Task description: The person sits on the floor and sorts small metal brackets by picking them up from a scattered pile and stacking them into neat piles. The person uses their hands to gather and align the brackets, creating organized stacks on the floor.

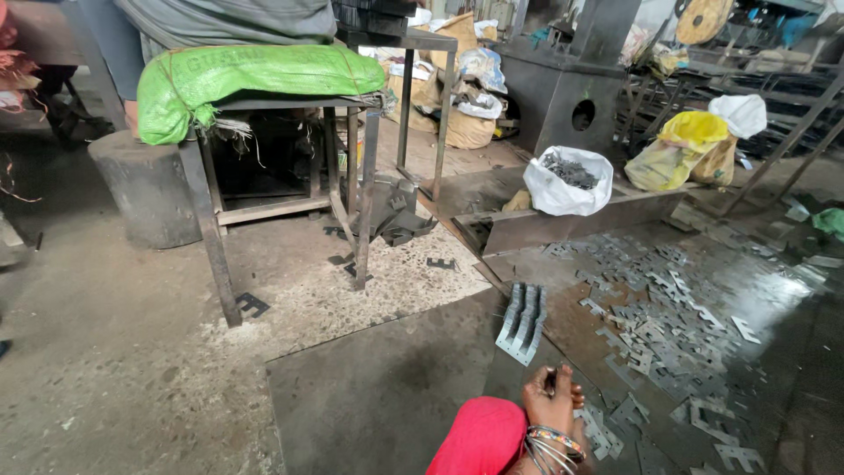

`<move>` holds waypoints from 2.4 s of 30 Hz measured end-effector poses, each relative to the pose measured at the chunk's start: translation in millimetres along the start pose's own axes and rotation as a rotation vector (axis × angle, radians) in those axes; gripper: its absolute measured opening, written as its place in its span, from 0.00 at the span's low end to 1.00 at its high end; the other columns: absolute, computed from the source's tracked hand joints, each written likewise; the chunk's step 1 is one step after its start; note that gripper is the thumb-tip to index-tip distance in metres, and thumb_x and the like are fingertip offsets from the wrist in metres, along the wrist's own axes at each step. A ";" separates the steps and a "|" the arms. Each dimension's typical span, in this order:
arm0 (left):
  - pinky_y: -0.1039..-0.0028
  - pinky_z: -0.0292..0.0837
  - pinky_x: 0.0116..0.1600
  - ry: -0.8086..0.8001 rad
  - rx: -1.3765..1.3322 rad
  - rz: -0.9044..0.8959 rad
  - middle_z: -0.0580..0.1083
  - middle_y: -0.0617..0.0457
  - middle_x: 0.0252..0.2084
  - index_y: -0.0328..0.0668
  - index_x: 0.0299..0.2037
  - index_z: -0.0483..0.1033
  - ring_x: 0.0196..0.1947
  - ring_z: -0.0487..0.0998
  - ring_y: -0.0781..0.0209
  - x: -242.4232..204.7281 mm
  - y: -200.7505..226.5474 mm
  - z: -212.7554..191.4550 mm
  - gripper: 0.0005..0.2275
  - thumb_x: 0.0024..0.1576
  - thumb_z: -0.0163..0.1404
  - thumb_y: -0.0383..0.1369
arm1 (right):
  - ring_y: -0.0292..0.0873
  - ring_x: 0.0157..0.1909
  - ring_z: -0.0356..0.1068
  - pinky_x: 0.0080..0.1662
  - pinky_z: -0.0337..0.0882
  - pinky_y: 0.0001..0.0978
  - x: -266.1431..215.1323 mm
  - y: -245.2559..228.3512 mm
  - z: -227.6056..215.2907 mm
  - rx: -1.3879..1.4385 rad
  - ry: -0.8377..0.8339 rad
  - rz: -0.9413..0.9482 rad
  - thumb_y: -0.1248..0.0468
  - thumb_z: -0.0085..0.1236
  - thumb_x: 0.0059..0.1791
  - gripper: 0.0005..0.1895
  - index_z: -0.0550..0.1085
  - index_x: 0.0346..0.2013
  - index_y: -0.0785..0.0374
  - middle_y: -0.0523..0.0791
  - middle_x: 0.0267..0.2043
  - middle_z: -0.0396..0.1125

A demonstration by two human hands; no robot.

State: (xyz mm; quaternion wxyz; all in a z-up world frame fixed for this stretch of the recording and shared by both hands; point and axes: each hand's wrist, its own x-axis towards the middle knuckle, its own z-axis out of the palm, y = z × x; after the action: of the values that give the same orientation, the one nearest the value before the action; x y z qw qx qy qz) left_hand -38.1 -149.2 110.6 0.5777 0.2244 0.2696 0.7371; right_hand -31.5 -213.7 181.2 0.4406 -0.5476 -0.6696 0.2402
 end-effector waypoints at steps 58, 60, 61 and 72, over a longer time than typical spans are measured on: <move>0.70 0.71 0.35 -0.049 -0.130 -0.604 0.71 0.55 0.28 0.38 0.40 0.78 0.28 0.71 0.62 -108.7 71.2 21.9 0.11 0.56 0.58 0.38 | 0.38 0.25 0.77 0.30 0.76 0.33 -100.7 -68.2 -288.3 -0.363 0.008 0.042 0.69 0.60 0.42 0.18 0.76 0.47 0.60 0.45 0.27 0.77; 0.69 0.71 0.36 -0.043 -0.130 -0.638 0.73 0.55 0.30 0.39 0.41 0.78 0.29 0.72 0.62 -88.0 49.2 12.3 0.11 0.55 0.57 0.38 | 0.44 0.28 0.78 0.30 0.77 0.37 -83.6 -43.0 -282.2 -0.522 -0.057 0.033 0.66 0.60 0.42 0.19 0.76 0.48 0.60 0.47 0.32 0.78; 0.68 0.71 0.36 -0.027 -0.119 -0.663 0.75 0.56 0.32 0.41 0.41 0.78 0.30 0.72 0.63 -78.5 40.3 1.8 0.11 0.53 0.57 0.37 | 0.49 0.30 0.77 0.31 0.77 0.42 -78.9 -27.6 -280.5 -0.698 -0.113 -0.014 0.65 0.61 0.41 0.20 0.75 0.48 0.61 0.49 0.36 0.77; 0.62 0.75 0.40 0.220 0.136 -0.830 0.73 0.52 0.32 0.39 0.41 0.76 0.32 0.74 0.57 39.1 -39.1 -129.3 0.13 0.54 0.58 0.39 | 0.56 0.44 0.76 0.45 0.77 0.50 -4.6 258.7 -307.7 -0.953 -0.186 0.497 0.59 0.56 0.47 0.12 0.75 0.43 0.56 0.53 0.40 0.76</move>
State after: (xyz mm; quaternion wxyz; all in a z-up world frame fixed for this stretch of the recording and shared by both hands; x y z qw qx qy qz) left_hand -101.7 -121.8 -11.8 0.7767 0.0546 0.4451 0.4422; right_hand 366.0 -193.9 124.4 0.0125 -0.8050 -0.5907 0.0545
